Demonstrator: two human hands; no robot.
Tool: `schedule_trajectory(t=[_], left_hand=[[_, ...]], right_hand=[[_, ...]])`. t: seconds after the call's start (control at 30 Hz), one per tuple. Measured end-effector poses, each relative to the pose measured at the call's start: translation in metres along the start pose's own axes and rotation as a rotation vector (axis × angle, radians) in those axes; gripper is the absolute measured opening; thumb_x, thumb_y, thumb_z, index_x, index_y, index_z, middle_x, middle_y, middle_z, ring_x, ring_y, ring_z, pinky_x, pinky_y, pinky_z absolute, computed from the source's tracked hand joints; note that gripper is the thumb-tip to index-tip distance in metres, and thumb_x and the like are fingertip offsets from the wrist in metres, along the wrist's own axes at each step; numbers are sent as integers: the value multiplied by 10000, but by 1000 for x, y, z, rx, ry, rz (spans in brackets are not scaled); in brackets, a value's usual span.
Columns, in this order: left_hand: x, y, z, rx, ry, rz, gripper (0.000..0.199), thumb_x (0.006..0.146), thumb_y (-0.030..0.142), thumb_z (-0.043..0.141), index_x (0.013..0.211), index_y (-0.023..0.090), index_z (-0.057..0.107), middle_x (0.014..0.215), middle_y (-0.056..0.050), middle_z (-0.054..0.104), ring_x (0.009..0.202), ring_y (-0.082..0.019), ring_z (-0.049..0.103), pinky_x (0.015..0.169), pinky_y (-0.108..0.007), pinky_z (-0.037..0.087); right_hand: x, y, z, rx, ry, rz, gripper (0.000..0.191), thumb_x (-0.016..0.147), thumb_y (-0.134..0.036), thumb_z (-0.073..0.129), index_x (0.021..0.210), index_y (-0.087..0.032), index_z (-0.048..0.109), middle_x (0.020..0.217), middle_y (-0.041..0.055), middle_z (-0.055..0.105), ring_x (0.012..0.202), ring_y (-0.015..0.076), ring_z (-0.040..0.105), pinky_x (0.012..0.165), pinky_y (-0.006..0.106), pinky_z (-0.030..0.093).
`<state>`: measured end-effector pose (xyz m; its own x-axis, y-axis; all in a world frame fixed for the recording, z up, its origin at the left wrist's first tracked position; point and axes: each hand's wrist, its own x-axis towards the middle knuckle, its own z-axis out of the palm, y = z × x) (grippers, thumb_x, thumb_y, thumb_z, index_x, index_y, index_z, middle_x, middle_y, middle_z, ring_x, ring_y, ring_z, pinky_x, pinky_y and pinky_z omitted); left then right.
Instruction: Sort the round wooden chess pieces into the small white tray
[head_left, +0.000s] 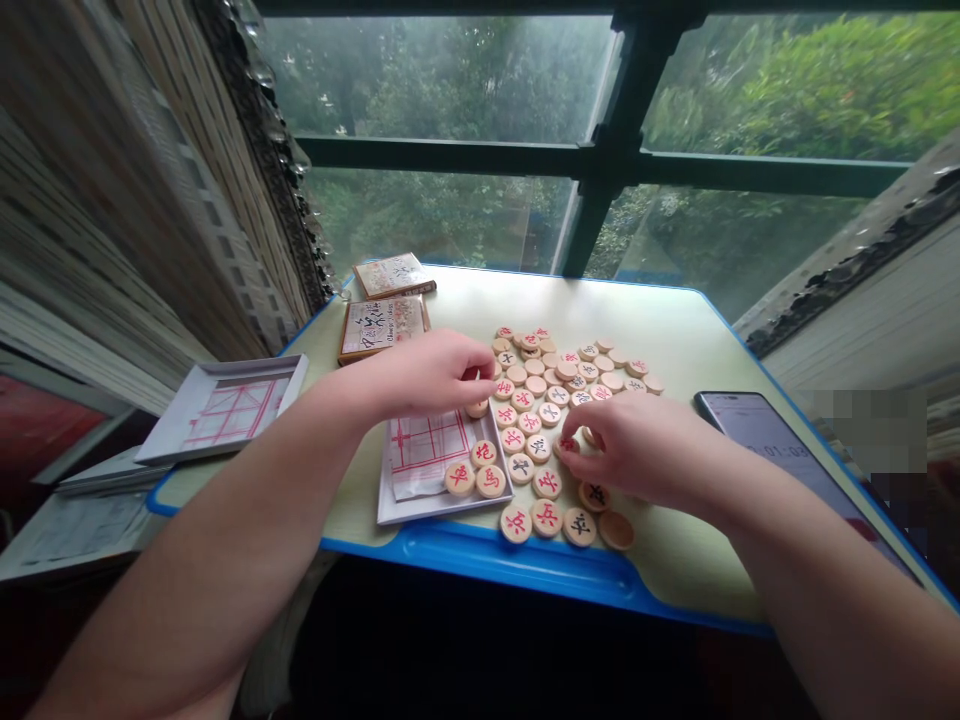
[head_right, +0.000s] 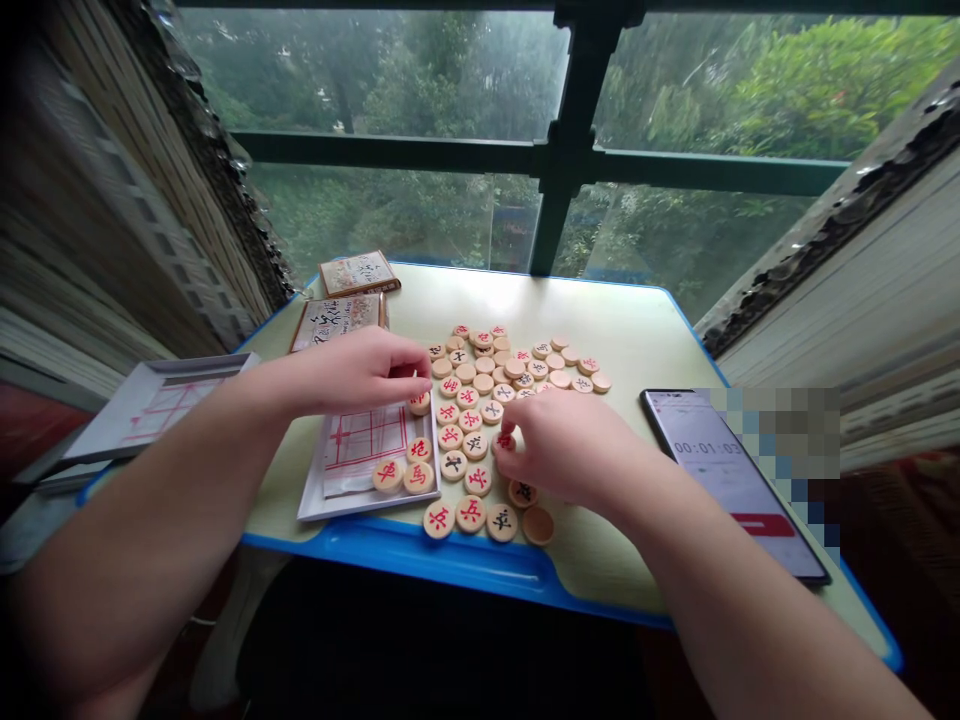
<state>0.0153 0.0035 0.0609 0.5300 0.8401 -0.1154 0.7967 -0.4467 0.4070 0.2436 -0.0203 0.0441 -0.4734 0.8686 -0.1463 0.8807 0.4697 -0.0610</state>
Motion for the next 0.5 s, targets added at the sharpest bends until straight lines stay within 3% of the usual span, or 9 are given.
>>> schedule_trajectory(t=[0.13, 0.23, 0.37, 0.5], left_hand=[[1, -1, 2, -9, 48, 35, 250, 803, 344, 475, 742, 164, 638, 638, -7, 608, 550, -108, 483, 503, -244, 297], [4, -4, 4, 42, 234, 3, 277, 808, 357, 478, 696, 157, 634, 610, -14, 598, 544, -112, 468, 507, -254, 289], [8, -9, 4, 123, 476, -74, 323, 816, 409, 478, 706, 155, 645, 606, -24, 600, 561, -127, 470, 534, -266, 293], [8, -14, 2, 143, 494, -94, 329, 818, 421, 480, 710, 157, 644, 631, -30, 617, 575, -132, 483, 544, -264, 302]], right_hand=[[1, -11, -2, 142, 121, -65, 227, 775, -379, 546, 878, -232, 685, 617, -2, 623, 536, 119, 494, 513, 238, 289], [3, -28, -4, 277, 121, -167, 242, 800, -353, 538, 955, -226, 674, 623, -15, 613, 539, 108, 482, 531, 228, 298], [9, -49, -3, 258, 101, -214, 233, 811, -358, 554, 967, -253, 692, 628, -12, 630, 526, 108, 485, 537, 235, 287], [7, -53, 0, 239, 60, -256, 230, 821, -344, 537, 963, -274, 704, 629, -7, 645, 529, 114, 506, 522, 231, 288]])
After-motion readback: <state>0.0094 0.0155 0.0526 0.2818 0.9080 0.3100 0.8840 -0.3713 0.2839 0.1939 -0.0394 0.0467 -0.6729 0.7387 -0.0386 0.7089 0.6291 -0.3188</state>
